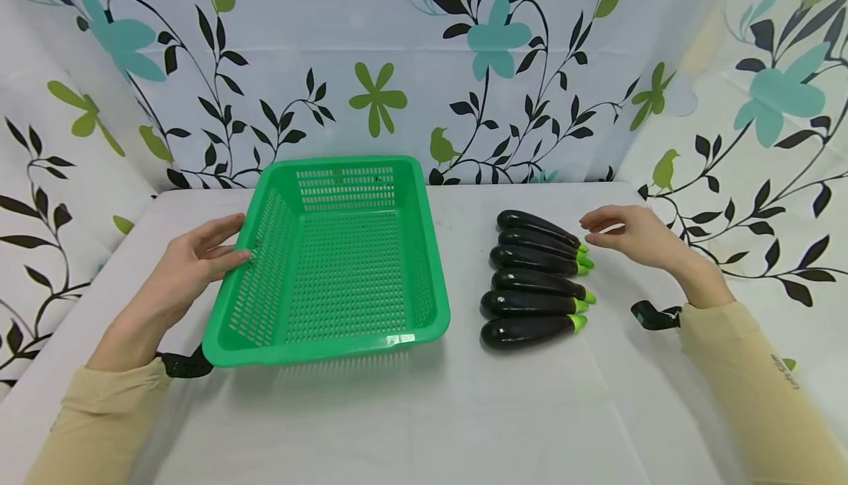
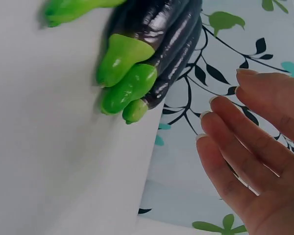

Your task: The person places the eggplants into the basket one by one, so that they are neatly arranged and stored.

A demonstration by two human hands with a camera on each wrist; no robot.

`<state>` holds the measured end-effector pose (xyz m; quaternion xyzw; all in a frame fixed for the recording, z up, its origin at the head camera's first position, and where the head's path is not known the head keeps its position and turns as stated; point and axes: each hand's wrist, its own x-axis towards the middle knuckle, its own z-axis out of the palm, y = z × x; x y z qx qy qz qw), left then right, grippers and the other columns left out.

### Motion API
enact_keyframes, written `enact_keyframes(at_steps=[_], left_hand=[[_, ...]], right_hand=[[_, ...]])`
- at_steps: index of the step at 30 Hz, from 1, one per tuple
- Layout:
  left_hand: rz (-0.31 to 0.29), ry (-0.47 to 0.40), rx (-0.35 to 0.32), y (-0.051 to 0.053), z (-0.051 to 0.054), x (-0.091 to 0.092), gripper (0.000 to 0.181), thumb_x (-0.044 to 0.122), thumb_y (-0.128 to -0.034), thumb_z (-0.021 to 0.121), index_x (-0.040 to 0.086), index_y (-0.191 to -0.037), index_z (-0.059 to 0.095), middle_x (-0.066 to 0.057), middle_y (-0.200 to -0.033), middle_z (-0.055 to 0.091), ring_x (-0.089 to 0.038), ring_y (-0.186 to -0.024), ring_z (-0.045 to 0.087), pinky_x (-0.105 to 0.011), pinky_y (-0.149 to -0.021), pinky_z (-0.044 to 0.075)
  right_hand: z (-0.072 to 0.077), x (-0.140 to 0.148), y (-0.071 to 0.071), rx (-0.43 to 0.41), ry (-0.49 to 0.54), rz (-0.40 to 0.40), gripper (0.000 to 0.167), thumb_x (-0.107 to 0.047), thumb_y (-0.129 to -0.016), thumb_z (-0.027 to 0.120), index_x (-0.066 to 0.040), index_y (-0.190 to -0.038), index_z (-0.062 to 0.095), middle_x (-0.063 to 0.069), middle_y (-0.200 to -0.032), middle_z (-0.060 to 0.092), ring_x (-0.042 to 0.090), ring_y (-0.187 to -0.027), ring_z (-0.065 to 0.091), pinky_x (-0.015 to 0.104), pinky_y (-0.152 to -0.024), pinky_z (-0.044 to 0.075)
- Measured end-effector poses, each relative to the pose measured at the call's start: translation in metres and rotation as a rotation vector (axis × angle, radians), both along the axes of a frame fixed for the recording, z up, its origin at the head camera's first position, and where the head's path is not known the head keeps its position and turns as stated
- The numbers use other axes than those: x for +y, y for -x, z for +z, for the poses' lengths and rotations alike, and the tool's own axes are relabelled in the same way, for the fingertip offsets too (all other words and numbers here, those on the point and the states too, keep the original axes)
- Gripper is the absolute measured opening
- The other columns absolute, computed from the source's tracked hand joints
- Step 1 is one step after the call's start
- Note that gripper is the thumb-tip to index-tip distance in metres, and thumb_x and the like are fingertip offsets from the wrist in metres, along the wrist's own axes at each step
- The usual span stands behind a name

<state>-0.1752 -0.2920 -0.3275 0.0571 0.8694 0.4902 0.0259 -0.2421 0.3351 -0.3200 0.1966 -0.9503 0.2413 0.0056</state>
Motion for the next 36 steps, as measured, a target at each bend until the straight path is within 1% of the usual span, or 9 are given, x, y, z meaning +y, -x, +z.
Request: enact_keyframes(at_steps=[5,7,10,15,20,23,30,34,36], left_hand=[[-0.008,-0.031,-0.017,0.0,-0.001,0.0,0.072,0.022,-0.1025,0.058,0.007,-0.16,0.018,-0.021,-0.164,0.021,-0.048,-0.143,0.03,-0.011,-0.078,0.047],[-0.006,-0.036,-0.02,0.001,0.0,0.001,0.072,0.021,-0.1023,0.058,0.007,-0.16,0.018,-0.021,-0.164,0.02,-0.05,-0.143,0.029,-0.011,-0.077,0.047],[-0.004,-0.038,-0.028,0.002,0.001,0.002,0.073,0.022,-0.102,0.059,0.008,-0.16,0.018,-0.02,-0.164,0.02,-0.05,-0.143,0.029,-0.011,-0.078,0.045],[0.003,-0.042,-0.024,0.0,0.001,0.002,0.072,0.026,-0.1017,0.06,0.01,-0.16,0.02,-0.017,-0.164,0.022,-0.044,-0.143,0.033,-0.013,-0.08,0.046],[0.01,-0.051,0.002,-0.002,-0.002,0.0,0.071,0.027,-0.1016,0.06,0.009,-0.16,0.022,-0.019,-0.163,0.024,-0.015,-0.134,0.048,-0.017,-0.079,0.051],[0.017,-0.05,0.01,-0.001,-0.002,-0.001,0.072,0.027,-0.1013,0.06,0.009,-0.16,0.023,-0.02,-0.163,0.025,-0.003,-0.126,0.049,-0.018,-0.078,0.052],[0.024,-0.046,0.003,-0.001,-0.002,0.0,0.071,0.024,-0.1018,0.06,0.01,-0.16,0.022,-0.02,-0.163,0.025,-0.039,-0.142,0.038,-0.016,-0.078,0.05],[0.027,-0.037,0.013,-0.001,-0.003,0.001,0.071,0.024,-0.102,0.059,0.008,-0.16,0.021,-0.021,-0.162,0.026,-0.034,-0.14,0.043,-0.016,-0.078,0.051],[0.028,-0.037,0.015,-0.001,-0.004,0.001,0.071,0.024,-0.102,0.059,0.008,-0.16,0.021,-0.022,-0.162,0.026,-0.034,-0.139,0.043,-0.016,-0.078,0.051]], right_hand=[[-0.011,0.004,0.013,-0.066,0.008,-0.036,0.033,-0.021,-0.098,0.066,-0.003,-0.125,0.067,0.017,-0.123,0.068,0.031,-0.111,0.062,0.04,-0.093,0.053],[-0.016,0.006,0.016,-0.095,0.014,-0.043,0.036,-0.023,-0.099,0.065,-0.003,-0.128,0.065,0.018,-0.124,0.067,0.033,-0.114,0.062,0.046,-0.095,0.051],[-0.023,0.01,0.017,-0.121,0.028,-0.058,0.039,-0.024,-0.099,0.064,-0.002,-0.131,0.063,0.02,-0.125,0.066,0.036,-0.116,0.061,0.053,-0.096,0.048],[-0.031,0.012,0.021,-0.102,0.042,-0.061,0.037,-0.021,-0.099,0.064,0.001,-0.13,0.063,0.022,-0.124,0.067,0.038,-0.115,0.061,0.055,-0.097,0.048],[-0.044,0.012,0.028,-0.128,0.052,-0.051,0.039,-0.021,-0.099,0.064,0.001,-0.131,0.062,0.023,-0.125,0.066,0.038,-0.118,0.06,0.055,-0.098,0.048],[-0.049,0.012,0.03,-0.147,0.06,-0.053,0.04,-0.021,-0.099,0.064,0.0,-0.132,0.061,0.023,-0.126,0.065,0.039,-0.12,0.059,0.056,-0.099,0.047],[-0.055,0.014,0.033,-0.141,0.071,-0.054,0.038,-0.018,-0.099,0.064,0.0,-0.132,0.061,0.024,-0.126,0.065,0.039,-0.119,0.059,0.057,-0.099,0.046],[-0.058,0.017,0.035,-0.134,0.07,-0.062,0.038,-0.017,-0.098,0.065,-0.001,-0.132,0.062,0.022,-0.126,0.066,0.038,-0.118,0.06,0.048,-0.097,0.05],[-0.06,0.018,0.035,-0.131,0.072,-0.069,0.038,-0.017,-0.098,0.066,-0.001,-0.132,0.062,0.022,-0.127,0.065,0.038,-0.117,0.061,0.036,-0.093,0.051]])
